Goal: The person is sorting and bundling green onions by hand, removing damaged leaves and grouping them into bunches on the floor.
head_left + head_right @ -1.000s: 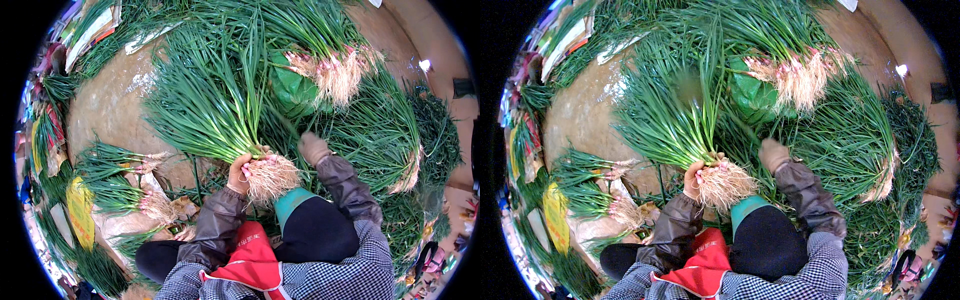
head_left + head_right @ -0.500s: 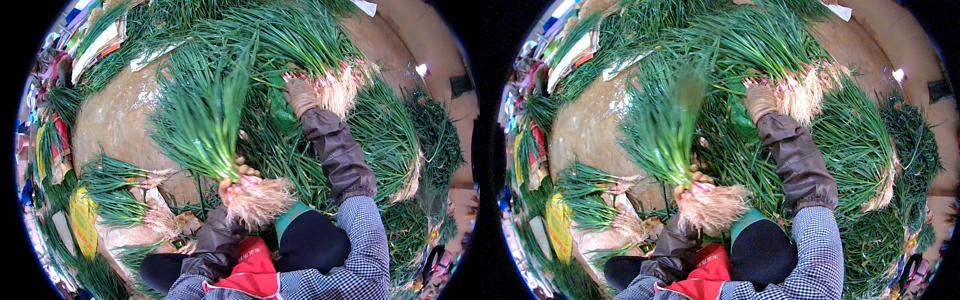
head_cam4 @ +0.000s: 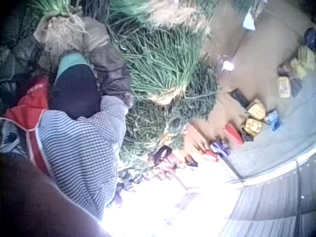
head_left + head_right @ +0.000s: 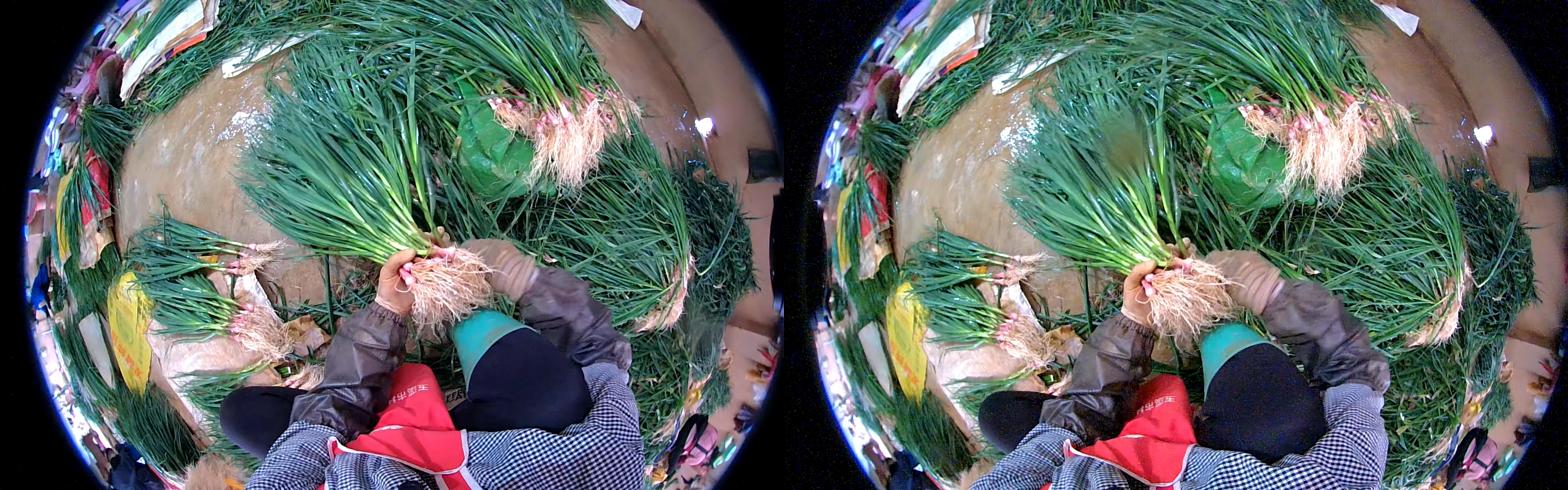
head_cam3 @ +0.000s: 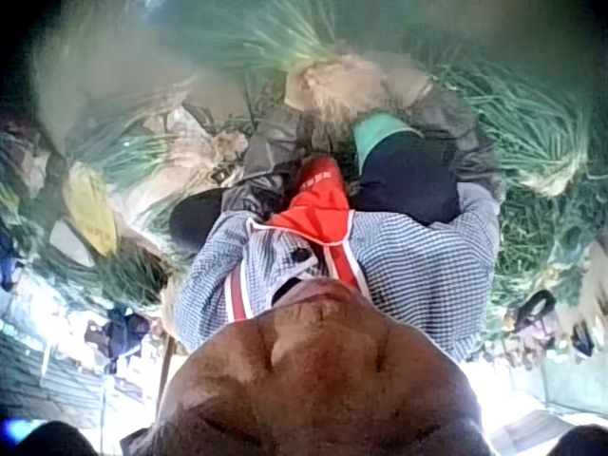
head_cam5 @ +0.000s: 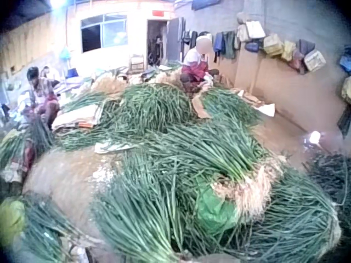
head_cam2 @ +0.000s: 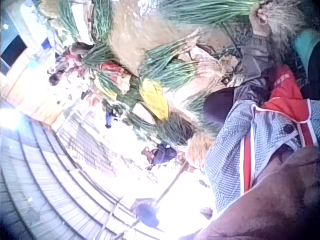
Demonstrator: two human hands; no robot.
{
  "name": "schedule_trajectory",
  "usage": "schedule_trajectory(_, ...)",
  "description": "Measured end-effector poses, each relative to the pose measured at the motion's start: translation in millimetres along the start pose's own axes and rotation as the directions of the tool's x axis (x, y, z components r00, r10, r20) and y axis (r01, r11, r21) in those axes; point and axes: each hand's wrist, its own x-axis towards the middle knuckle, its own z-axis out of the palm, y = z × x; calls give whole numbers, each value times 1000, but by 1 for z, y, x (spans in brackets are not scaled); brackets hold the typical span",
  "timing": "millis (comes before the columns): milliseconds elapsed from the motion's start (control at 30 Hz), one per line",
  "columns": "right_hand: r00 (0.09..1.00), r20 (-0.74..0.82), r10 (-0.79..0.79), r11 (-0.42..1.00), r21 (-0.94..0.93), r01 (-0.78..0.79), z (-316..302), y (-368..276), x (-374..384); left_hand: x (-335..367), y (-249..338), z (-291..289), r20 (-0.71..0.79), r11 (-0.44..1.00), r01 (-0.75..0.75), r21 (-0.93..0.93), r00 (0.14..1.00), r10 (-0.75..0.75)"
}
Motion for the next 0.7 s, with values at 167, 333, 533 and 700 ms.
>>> schedule_trajectory(167, 1000, -13, -4, 889, 458, 9, -48, 19, 14, -2, 10, 10, 11, 999, 16, -29, 1000, -16)
schedule_trajectory(333, 911, -395, -119, 916, 310, 254, -1, 44, 97, 4, 2, 19, -21, 995, 76, 69, 997, -74)
schedule_trajectory(533, 792, -510, -335, 942, -181, 282, 10, 15, 87, 0, 17, 17, -43, 974, 226, 7, 973, -226)
schedule_trajectory(700, 936, -200, 289, 353, 931, 90, 13, 19, 90, -6, 11, 30, 242, 991, 27, -135, 970, 7)
